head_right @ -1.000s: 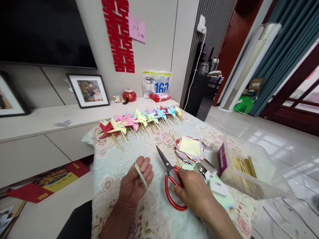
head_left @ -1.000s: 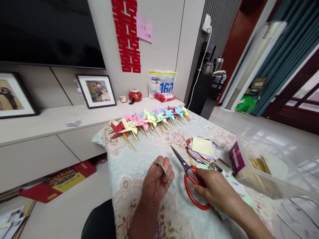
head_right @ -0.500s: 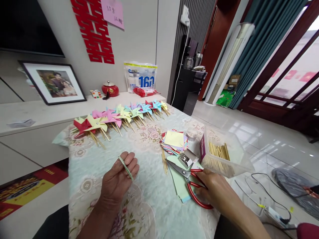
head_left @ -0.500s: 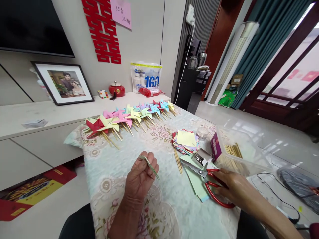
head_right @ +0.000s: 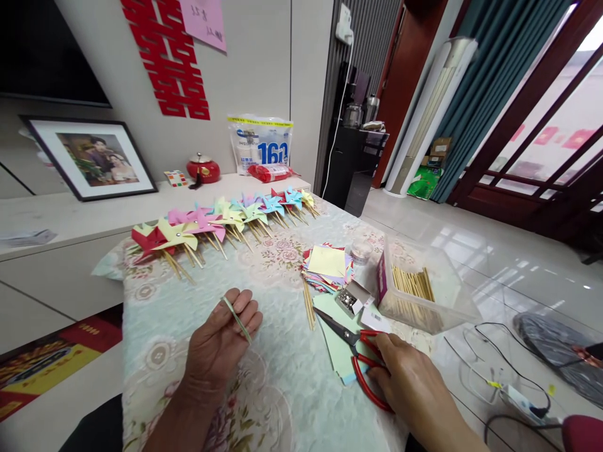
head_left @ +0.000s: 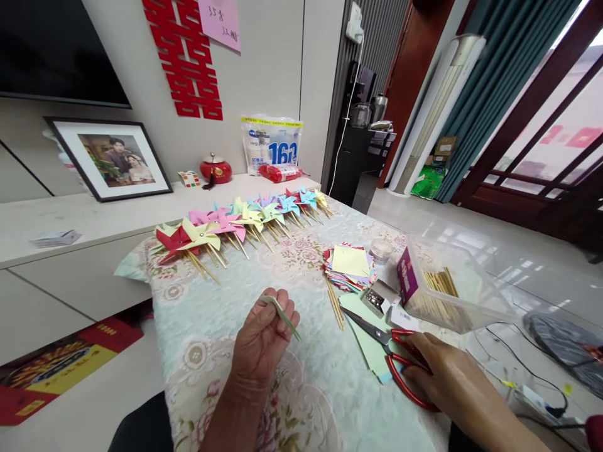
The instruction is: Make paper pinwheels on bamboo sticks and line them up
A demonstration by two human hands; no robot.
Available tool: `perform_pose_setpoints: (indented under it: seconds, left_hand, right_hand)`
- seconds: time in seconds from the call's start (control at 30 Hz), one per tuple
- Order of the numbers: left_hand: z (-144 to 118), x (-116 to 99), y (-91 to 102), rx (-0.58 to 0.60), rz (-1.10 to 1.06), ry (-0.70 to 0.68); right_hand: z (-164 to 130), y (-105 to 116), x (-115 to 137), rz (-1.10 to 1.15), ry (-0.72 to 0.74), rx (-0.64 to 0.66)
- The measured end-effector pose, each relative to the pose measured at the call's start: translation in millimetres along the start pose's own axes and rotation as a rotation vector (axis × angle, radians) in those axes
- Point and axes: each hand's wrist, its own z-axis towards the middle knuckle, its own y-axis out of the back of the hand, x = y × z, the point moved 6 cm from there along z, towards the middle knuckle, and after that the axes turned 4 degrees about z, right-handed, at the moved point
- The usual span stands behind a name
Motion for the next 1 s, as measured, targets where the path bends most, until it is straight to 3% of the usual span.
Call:
perform_pose_setpoints:
  seconds: [0.23,0.37,0.43,0.53,0.67,0.73,0.83,1.0]
  left_hand:
    - [1,2,4.7,-0.050,0.040,0.004]
    - [3,6,13.5,-0.123,0.080,0.008]
    - [4,8,18.2,-0.171,0.116,0.020]
    - [6,11,22.0,-0.229,0.204,0.033]
    - [7,12,22.5,-0.275,0.375,-0.019]
    - [6,10,23.1,-0.296,0.472,-0.070]
    - [5,7,27.5,-0.365,0.590,-0.125]
    - [4,8,31.9,-0.459,0.671,-0.145]
  right_hand:
    - [-4,-21,-12,-0.063,-0.002,0.012]
    - [-9,-8,-4,-0.101,0.023,-0.063]
    - [-10,8,15,-0.034,0.076,-0.110]
    - [-2,30,66,0.208,0.246,-0.125]
    - [36,36,135,0.476,0.371,-0.148]
    - [58,29,155,0.610,0.401,-0.201]
    - [82,7,160,0.820,0.370,-0.285]
    - [93,-31,148,0.980,0.321,-0.204]
